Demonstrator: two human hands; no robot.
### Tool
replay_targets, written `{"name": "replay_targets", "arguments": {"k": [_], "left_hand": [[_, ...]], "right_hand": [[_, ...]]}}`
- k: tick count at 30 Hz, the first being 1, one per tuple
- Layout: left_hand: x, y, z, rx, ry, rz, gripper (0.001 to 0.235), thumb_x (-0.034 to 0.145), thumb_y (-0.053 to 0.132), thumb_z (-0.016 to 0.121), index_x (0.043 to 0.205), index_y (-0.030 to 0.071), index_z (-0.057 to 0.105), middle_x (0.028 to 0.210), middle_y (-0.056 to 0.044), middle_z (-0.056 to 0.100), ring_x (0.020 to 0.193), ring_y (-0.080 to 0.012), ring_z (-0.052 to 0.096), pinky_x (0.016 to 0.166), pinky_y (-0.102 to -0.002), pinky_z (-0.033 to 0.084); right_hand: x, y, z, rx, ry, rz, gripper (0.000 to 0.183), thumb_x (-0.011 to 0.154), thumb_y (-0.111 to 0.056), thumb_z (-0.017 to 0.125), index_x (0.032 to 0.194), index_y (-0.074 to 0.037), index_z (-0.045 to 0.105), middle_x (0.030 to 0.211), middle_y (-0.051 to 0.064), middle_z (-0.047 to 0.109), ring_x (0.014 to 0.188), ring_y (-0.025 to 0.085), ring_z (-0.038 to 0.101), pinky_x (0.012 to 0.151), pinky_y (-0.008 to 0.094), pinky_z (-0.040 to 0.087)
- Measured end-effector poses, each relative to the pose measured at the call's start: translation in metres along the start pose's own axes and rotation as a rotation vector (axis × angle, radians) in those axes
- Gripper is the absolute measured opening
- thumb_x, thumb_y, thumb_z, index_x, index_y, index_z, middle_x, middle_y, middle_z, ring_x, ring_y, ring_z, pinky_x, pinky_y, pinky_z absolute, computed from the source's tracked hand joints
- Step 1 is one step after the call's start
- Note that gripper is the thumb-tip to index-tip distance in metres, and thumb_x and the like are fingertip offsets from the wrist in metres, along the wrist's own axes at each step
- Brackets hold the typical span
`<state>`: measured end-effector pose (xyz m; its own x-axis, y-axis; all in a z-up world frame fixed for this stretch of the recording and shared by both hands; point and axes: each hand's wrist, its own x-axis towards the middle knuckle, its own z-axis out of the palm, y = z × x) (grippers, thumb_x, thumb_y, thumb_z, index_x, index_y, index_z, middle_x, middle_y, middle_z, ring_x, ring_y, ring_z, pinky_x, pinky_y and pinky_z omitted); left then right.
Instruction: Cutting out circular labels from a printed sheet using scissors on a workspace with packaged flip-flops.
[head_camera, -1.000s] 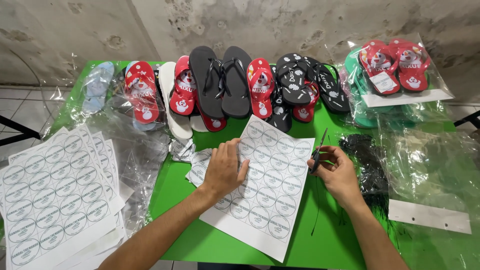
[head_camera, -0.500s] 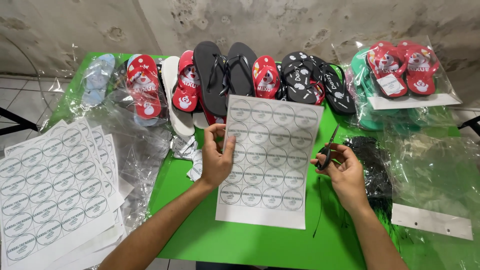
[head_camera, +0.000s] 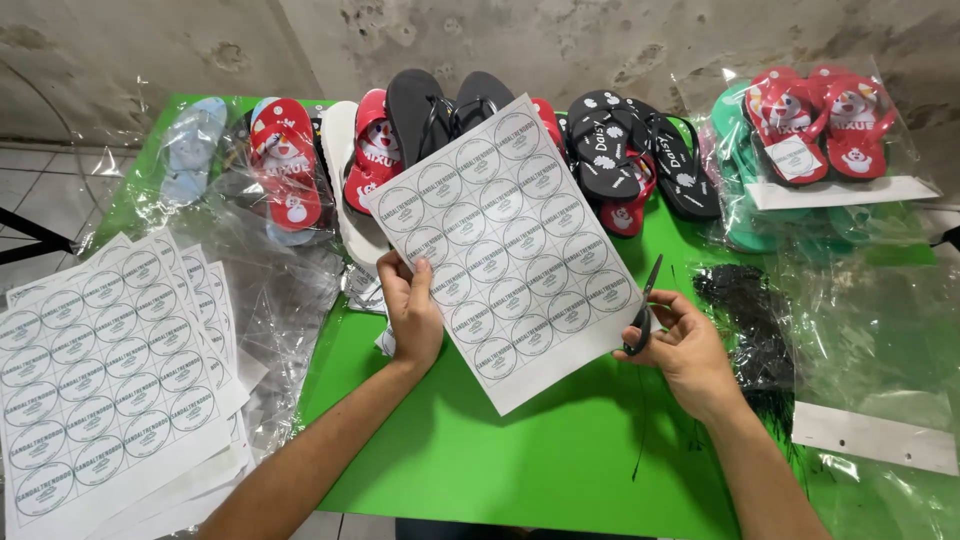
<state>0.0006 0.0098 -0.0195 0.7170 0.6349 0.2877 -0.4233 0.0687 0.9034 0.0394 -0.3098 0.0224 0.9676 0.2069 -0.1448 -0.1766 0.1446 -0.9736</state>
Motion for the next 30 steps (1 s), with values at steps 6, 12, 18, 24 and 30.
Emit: {"name": "replay_targets", "arguments": {"k": [6,12,18,24,30], "left_hand": [[-0.011,0.037,0.005,-0.189,-0.143,-0.118,0.035,0.082,-0.007,0.059,0.114,0.005,0.05,0.09,-0.007,0.057,0.079,-0.0145,0.052,0.075,-0.036,0.048],[-0.006,-0.034,-0.011,-0.535,-0.538,-0.229,0.083,0.05,-0.01,0.06,0.132,-0.006,0.051,0.097,-0.007,0.054,0.086,-0.0159,0.057,0.075,-0.035,0.056],[-0.007,-0.04,-0.018,-0.475,-0.886,-0.476,0.113,0.037,-0.012,0.049,0.149,0.0,0.043,0.122,-0.021,0.065,0.113,-0.0307,0.061,0.099,-0.062,0.05],[-0.004,0.01,0.004,-0.359,-0.872,-0.584,0.035,0.078,0.028,0.055,0.109,0.012,0.046,0.132,-0.021,0.06,0.122,-0.0341,0.062,0.092,-0.054,0.057],[-0.008,0.021,0.007,-0.392,-0.618,-0.854,0.081,0.097,0.066,0.037,0.149,0.005,0.049,0.14,-0.024,0.061,0.123,-0.0343,0.06,0.102,-0.05,0.051]], "right_hand": [[0.008,0.008,-0.013,0.011,0.123,-0.148,0.052,0.08,0.003,0.08,0.126,0.001,0.056,0.105,0.01,0.067,0.086,0.023,0.074,0.077,0.039,0.068],[0.008,-0.003,-0.01,-0.023,0.307,-0.236,0.048,0.088,-0.003,0.081,0.128,-0.005,0.055,0.098,0.001,0.068,0.083,0.01,0.072,0.068,0.025,0.068],[0.007,-0.007,-0.002,-0.063,0.356,-0.233,0.05,0.087,-0.008,0.083,0.127,-0.011,0.053,0.094,-0.005,0.062,0.077,0.006,0.068,0.052,0.018,0.062],[0.007,-0.006,-0.001,-0.082,0.331,-0.278,0.052,0.086,-0.005,0.083,0.127,-0.008,0.052,0.093,-0.005,0.06,0.084,0.005,0.07,0.062,0.017,0.063],[0.005,-0.007,0.0,-0.087,0.295,-0.262,0.051,0.086,0.001,0.081,0.127,-0.006,0.052,0.093,-0.002,0.06,0.088,0.009,0.071,0.074,0.02,0.062]]}}
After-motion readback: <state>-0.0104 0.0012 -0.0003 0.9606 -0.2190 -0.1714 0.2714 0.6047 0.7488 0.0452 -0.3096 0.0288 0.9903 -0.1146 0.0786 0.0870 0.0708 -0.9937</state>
